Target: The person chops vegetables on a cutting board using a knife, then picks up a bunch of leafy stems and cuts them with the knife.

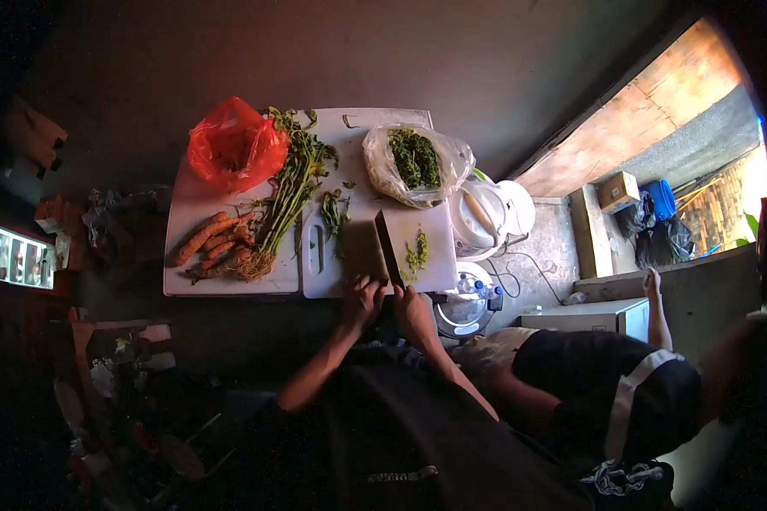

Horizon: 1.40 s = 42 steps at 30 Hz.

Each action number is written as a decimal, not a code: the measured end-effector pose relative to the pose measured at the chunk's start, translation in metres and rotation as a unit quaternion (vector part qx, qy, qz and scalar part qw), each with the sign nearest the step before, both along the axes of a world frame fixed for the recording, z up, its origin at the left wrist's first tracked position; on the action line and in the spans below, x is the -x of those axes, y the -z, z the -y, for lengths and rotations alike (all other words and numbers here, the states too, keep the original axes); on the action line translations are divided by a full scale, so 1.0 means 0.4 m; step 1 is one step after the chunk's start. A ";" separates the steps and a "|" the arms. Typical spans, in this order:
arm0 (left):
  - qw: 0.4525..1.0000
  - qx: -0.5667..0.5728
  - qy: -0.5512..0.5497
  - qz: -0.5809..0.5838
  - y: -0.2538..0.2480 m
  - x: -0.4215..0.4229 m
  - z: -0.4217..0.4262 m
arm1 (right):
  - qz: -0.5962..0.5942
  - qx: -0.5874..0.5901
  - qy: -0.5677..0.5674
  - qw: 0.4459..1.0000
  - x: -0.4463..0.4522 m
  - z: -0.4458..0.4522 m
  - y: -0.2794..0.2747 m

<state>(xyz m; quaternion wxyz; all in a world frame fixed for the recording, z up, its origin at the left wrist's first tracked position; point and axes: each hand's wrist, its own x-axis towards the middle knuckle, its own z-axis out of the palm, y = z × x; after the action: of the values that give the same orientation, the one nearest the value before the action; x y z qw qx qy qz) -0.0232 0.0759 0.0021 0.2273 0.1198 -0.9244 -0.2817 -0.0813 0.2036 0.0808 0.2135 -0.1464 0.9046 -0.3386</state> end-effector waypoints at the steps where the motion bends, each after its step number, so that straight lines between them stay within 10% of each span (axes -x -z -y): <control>1: 1.000 0.000 0.001 0.001 0.000 -0.004 -0.001 | 0.005 -0.010 0.002 1.000 -0.009 -0.008 0.012; 42: 1.000 -0.010 -0.007 0.025 -0.031 -0.025 -0.013 | -0.019 -0.002 -0.005 1.000 0.007 0.007 0.055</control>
<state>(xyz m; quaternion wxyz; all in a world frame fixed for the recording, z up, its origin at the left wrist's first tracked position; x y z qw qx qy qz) -0.0133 0.0811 0.0147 0.2047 0.1353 -0.9260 -0.2868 -0.0842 0.2006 0.0586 0.1982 -0.1569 0.9086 -0.3324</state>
